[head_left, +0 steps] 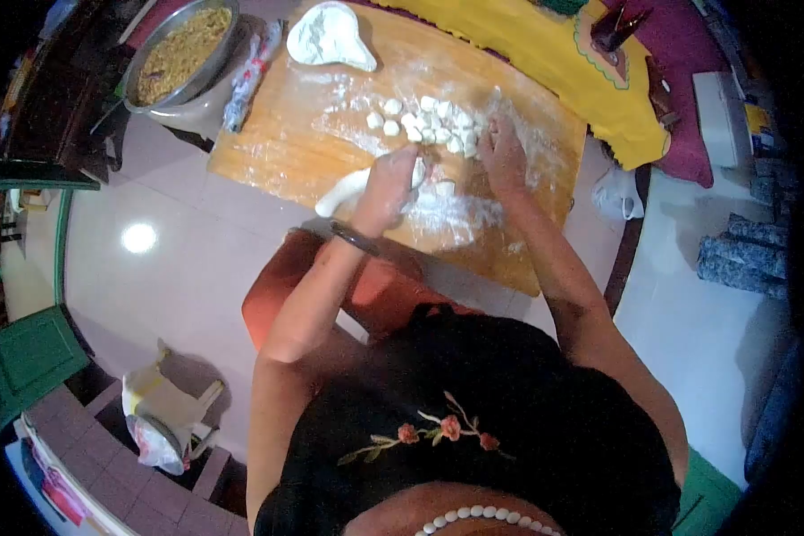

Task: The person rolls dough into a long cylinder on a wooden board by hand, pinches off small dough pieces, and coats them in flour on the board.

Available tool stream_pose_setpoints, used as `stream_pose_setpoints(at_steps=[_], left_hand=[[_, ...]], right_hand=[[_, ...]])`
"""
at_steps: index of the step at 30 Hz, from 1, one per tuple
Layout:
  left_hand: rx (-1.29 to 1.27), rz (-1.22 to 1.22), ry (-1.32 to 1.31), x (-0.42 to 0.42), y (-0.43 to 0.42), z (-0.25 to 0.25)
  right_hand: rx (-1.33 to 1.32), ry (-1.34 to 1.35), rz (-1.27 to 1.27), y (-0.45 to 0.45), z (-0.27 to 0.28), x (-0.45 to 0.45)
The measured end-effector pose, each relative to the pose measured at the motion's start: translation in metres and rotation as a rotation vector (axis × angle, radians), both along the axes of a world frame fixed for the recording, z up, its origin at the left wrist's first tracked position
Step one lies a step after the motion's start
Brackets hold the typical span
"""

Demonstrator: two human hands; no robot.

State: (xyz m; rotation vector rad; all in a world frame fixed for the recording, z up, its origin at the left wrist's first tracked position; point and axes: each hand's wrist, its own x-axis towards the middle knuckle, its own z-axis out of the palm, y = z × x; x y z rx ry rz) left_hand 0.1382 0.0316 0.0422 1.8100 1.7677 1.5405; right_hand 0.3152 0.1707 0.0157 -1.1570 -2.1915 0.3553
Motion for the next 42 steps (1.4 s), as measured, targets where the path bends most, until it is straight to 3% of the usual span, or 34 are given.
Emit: stream_pose_setpoints(at_steps=[3,6,9,11,12,15,18,21,22,27,29,30,32,36,37,39,40,42], left_hand=[[-0.472,-0.088,-0.703,0.006,-0.005,0.009],[-0.391,-0.092,-0.723,0.016,-0.003,-0.004],[-0.317,-0.065,-0.558,0.021,0.004,-0.022],[-0.314,-0.113,-0.517,0.023,0.009,-0.023],[-0.323,-0.169,-0.546,0.025,0.012,-0.019],[-0.405,-0.199,-0.732,0.032,0.020,-0.005],[-0.389,-0.245,-1.117,0.034,0.023,-0.008],[-0.424,-0.304,-1.023,0.034,0.017,-0.014],[-0.379,-0.326,-0.934,0.036,0.021,-0.015],[-0.740,-0.330,-0.590,0.017,0.014,0.008],[-0.742,-0.385,-0.509,0.016,0.021,0.013],[-0.724,-0.388,-0.604,0.018,0.023,0.011],[-0.690,-0.399,-0.793,0.025,0.028,0.003],[-0.632,-0.408,-0.636,0.035,0.030,0.000],[-0.651,-0.370,-0.541,0.033,0.027,0.004],[-0.685,-0.324,-0.654,0.029,0.026,0.004],[-0.649,-0.301,-0.702,0.030,0.023,0.005],[-0.568,-0.254,-0.796,0.034,0.016,0.011]], right_hand=[[-0.283,0.165,-0.016,-0.010,-0.003,0.013],[-0.210,0.094,-0.108,-0.016,0.007,0.023],[-0.299,0.244,-0.062,-0.027,0.011,0.026],[-0.209,0.366,0.167,-0.039,0.015,0.016],[-0.160,0.429,0.282,-0.047,0.018,0.008],[-0.331,0.301,0.444,-0.084,0.046,-0.016],[-0.359,0.459,0.393,-0.086,0.033,-0.028],[-0.195,0.131,0.420,-0.079,0.043,-0.014],[-0.207,0.121,0.434,-0.076,0.040,-0.010],[-0.514,0.302,0.517,-0.066,0.048,0.002],[-0.611,0.326,0.548,-0.060,0.061,0.006],[-0.409,0.338,0.625,-0.055,0.057,0.007],[-0.433,0.361,0.613,-0.054,0.054,0.011],[-0.445,0.390,0.580,-0.054,0.048,0.013],[-0.478,0.498,0.566,-0.055,0.049,0.011],[-0.540,0.714,0.540,-0.058,0.052,0.006],[-0.366,0.586,0.401,-0.054,0.047,0.006],[-0.555,0.452,0.345,-0.056,0.051,0.000]])
